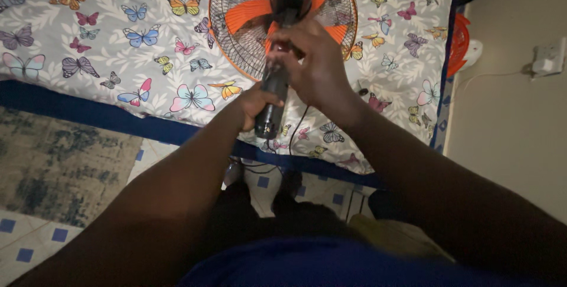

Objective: The person holds a small electric fan on a bed and uses a screwdriver to unscrew and re-tighten screws on the fan's rear housing and handle, repositioning the fan repeatedly while working on it.

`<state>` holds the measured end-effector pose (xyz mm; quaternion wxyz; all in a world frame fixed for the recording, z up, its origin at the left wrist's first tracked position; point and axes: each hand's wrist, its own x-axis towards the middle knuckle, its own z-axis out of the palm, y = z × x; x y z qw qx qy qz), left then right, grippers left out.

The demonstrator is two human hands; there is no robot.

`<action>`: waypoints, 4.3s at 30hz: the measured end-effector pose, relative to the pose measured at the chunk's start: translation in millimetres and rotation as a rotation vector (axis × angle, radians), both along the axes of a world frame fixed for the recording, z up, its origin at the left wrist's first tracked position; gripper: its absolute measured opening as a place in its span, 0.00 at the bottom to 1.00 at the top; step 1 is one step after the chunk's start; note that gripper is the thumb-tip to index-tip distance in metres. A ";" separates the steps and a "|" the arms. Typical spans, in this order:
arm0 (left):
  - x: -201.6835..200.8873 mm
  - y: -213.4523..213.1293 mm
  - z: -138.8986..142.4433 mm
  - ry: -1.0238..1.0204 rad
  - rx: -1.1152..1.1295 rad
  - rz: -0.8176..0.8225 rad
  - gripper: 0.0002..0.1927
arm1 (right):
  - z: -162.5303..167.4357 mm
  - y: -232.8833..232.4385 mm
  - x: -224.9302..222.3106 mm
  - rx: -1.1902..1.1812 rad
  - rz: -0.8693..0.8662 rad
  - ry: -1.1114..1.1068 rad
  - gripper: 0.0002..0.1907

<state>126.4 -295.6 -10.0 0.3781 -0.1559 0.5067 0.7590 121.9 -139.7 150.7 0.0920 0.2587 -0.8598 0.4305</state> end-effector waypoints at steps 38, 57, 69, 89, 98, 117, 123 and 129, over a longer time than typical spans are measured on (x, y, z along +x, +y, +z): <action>2.2 4.1 -0.1 -0.027 -0.017 -0.008 0.32 | 21.6 -7.4 -15.2 0.103 0.049 -0.106 0.11; 1.3 3.4 -1.4 0.023 0.027 0.003 0.26 | 25.1 26.4 -51.8 0.121 0.245 -0.238 0.14; -0.9 3.6 -10.3 0.066 0.006 0.024 0.26 | 15.3 20.6 -52.0 0.066 0.287 -0.244 0.09; -0.6 3.3 0.5 0.071 0.074 -0.017 0.29 | -4.4 8.1 -31.1 0.043 0.125 -0.172 0.17; 1.0 2.2 -5.5 0.029 0.110 0.006 0.27 | -37.8 1.0 -31.2 -0.071 -0.026 -0.179 0.22; -23.4 -5.3 -34.4 -0.298 0.549 0.037 0.19 | -85.0 38.5 17.9 0.046 -0.093 -1.057 0.30; -88.1 -23.6 -31.0 -0.008 -0.159 -0.233 0.16 | -115.1 33.9 34.9 -0.091 -0.388 -0.771 0.35; -131.9 -25.8 -24.5 -0.178 -0.355 0.299 0.35 | -123.6 50.7 43.1 -0.178 -0.276 -0.674 0.34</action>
